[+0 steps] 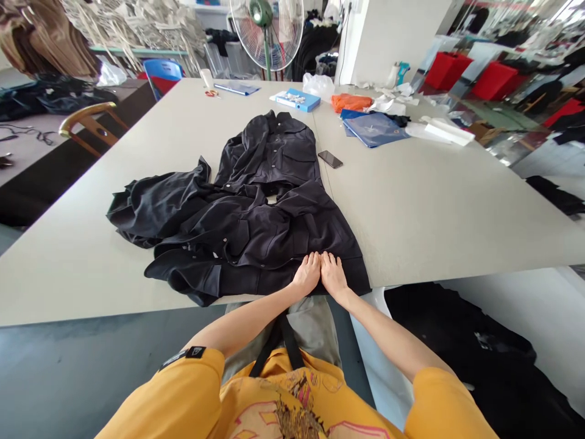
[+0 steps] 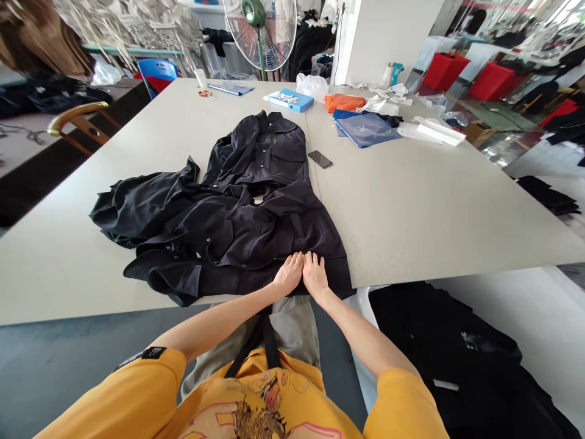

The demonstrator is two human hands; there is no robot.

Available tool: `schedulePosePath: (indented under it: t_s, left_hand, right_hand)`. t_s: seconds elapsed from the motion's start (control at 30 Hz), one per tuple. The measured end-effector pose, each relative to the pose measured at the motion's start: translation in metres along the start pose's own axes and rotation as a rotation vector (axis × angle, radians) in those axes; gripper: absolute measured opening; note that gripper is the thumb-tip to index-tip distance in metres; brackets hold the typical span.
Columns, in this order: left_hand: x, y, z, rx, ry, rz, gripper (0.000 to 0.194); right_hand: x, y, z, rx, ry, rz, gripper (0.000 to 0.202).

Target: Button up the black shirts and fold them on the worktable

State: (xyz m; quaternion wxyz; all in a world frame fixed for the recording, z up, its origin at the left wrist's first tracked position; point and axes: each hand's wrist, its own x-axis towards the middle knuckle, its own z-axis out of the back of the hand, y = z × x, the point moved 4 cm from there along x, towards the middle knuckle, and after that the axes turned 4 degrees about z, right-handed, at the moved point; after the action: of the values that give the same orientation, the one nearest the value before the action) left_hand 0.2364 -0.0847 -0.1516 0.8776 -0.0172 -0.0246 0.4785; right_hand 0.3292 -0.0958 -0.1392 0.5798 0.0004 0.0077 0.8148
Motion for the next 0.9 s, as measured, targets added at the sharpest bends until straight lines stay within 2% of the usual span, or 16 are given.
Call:
schedulePosePath:
  t_s: [0.13, 0.2, 0.23, 0.3, 0.37, 0.57, 0.67, 0.77, 0.9]
  left_hand:
    - [-0.002, 0.001, 0.001, -0.034, -0.023, 0.017, 0.057]
    - [-0.003, 0.004, 0.003, -0.068, -0.028, -0.007, 0.058]
    - [-0.004, 0.006, 0.003, -0.087, -0.03, -0.019, 0.059]
    - [-0.006, 0.011, 0.004, -0.131, -0.037, -0.033, 0.063]
    - [-0.008, 0.015, 0.003, -0.178, -0.049, -0.031, 0.065]
    - [-0.009, 0.023, 0.003, -0.335, -0.105, -0.015, 0.065]
    - [-0.011, 0.025, 0.003, -0.39, -0.127, -0.001, 0.062]
    - [-0.011, 0.029, 0.005, -0.473, -0.154, 0.042, 0.058]
    - [0.012, 0.036, 0.016, -0.646, -0.198, 0.245, 0.049]
  right_hand:
    - [0.004, -0.015, 0.016, 0.133, -0.049, 0.057, 0.045]
    - [0.012, -0.032, 0.026, 0.231, -0.028, -0.041, 0.039]
    - [0.018, -0.041, 0.028, 0.292, 0.046, -0.115, 0.04]
    - [0.031, -0.055, 0.025, 0.423, 0.297, -0.224, 0.048]
    - [0.042, -0.063, 0.019, 0.53, 0.545, -0.236, 0.058]
    - [0.061, -0.073, 0.005, 0.677, 0.87, -0.217, 0.069]
    - [0.064, -0.074, 0.005, 0.683, 0.946, -0.237, 0.075]
    - [0.066, -0.073, 0.008, 0.684, 0.966, -0.245, 0.078]
    - [0.067, -0.072, 0.007, 0.716, 0.98, -0.277, 0.071]
